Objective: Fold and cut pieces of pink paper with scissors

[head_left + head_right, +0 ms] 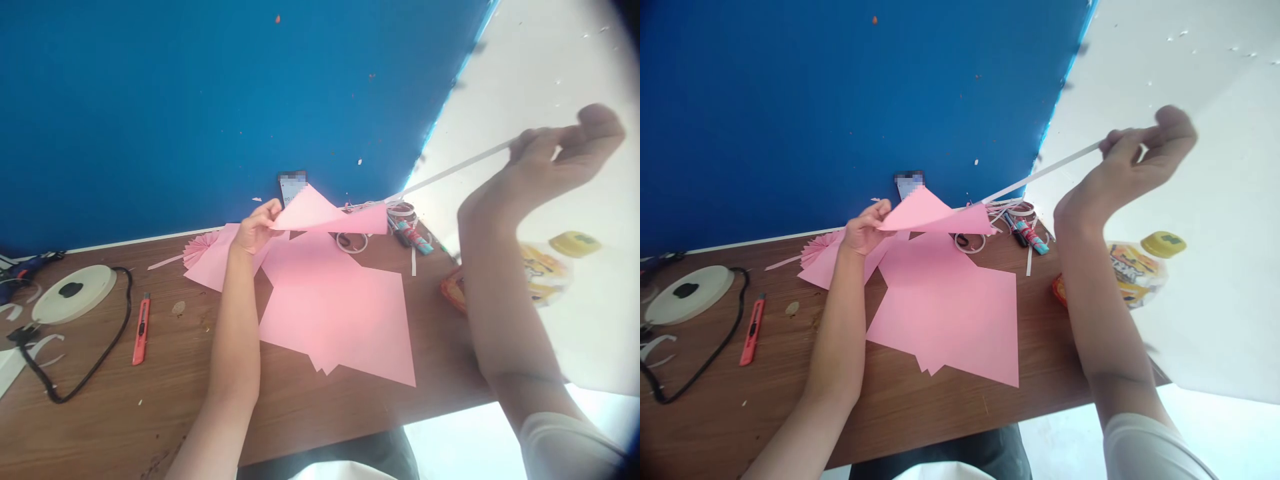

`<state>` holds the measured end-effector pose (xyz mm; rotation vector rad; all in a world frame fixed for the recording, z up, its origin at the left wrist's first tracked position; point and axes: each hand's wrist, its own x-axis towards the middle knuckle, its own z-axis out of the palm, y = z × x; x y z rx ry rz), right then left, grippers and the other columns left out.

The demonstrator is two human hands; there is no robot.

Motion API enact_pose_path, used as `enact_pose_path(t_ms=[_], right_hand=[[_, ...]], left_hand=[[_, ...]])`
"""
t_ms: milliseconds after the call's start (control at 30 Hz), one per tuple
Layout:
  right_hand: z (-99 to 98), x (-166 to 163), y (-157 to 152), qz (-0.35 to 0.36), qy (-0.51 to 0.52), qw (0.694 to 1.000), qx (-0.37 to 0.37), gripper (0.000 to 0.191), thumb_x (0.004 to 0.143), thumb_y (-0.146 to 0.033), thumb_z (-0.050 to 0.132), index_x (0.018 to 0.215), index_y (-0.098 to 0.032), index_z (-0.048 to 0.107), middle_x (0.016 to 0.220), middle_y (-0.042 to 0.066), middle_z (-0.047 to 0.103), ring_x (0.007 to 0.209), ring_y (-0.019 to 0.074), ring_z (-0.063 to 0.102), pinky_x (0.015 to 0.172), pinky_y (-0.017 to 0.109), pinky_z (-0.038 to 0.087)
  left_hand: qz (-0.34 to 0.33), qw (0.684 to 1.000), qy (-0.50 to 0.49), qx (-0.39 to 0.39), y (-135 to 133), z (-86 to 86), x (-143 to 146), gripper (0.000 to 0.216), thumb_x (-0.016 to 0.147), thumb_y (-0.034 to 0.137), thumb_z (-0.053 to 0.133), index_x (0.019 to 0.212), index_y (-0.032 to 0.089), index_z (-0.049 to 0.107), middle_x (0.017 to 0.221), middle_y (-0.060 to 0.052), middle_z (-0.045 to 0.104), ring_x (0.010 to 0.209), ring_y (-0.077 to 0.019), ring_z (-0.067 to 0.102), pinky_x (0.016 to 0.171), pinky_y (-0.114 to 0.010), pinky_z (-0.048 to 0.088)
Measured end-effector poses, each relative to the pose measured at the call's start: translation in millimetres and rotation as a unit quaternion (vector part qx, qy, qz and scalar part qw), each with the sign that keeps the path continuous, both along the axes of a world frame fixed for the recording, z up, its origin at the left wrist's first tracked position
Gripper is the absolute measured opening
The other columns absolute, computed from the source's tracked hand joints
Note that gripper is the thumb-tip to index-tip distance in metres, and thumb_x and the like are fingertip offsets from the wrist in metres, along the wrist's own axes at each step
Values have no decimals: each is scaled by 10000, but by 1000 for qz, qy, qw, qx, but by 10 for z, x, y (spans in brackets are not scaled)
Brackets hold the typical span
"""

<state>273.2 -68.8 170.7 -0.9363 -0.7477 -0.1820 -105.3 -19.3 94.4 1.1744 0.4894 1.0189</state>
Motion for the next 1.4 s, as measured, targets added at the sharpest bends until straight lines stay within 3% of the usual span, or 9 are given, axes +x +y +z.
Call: enact_pose_path(t_ms=[267,467,533,633,667,700,900,1067,1400], right_hand=[[-166,-345,171,25,-52,995,81,155,859,-62,387,868,-212,426,856,-23,447,777,87,592,805,342,497],[-470,-570,329,138,33,974,-178,94,814,-144,541,843,-200,471,888,-2,541,801,102,550,816,295,479],[-596,-676,343,288,49,904,-312,233,792,-290,650,965,-206,518,979,17,573,830,126,567,794,313,487],[-757,-808,322,585,74,664,-460,500,838,-634,497,1056,-188,553,982,90,630,840,202,609,767,388,503],[-801,-846,307,633,66,602,-482,573,829,-691,454,1076,-186,564,986,104,644,853,221,615,779,403,500],[-838,-882,291,644,50,579,-498,590,813,-707,466,1081,-194,574,976,100,657,853,227,618,789,400,494],[-958,-1058,198,631,-158,579,-492,398,739,-468,703,1051,-227,655,1093,49,652,911,181,591,788,282,449],[-1026,-1079,209,629,-270,557,-470,264,677,-355,737,866,-172,711,915,45,671,805,175,595,726,284,449],[-1086,-961,258,670,-171,521,-501,312,604,-365,799,826,-166,709,835,28,696,743,158,627,682,260,488]], left_hand=[[109,987,-115,21,-206,118,-416,193,603,206,539,719,212,384,493,60,342,427,-114,430,456,-223,340],[41,998,-41,10,-149,-23,-168,191,546,166,527,731,190,482,651,7,482,563,-127,508,553,-248,370],[-48,998,42,-29,-111,-82,-56,235,546,148,568,777,175,529,628,12,456,488,-96,426,496,-233,306],[-131,982,113,-69,-58,-168,54,274,572,153,616,841,158,560,616,16,440,455,-69,340,454,-218,226],[-140,980,118,-73,-43,-196,75,276,580,160,624,848,156,561,615,18,436,456,-65,327,448,-215,211],[-143,980,118,-76,-31,-223,89,275,586,169,629,853,156,561,615,20,429,457,-63,319,442,-213,200],[-161,976,117,-85,19,-348,152,279,597,177,619,868,158,556,622,21,411,472,-68,325,432,-212,181],[-162,977,98,-99,35,-491,194,276,632,176,624,902,157,573,602,31,384,481,-74,317,447,-213,218],[-121,983,103,-91,26,-622,220,202,725,189,659,917,175,597,703,15,495,623,-105,508,598,-226,405]])
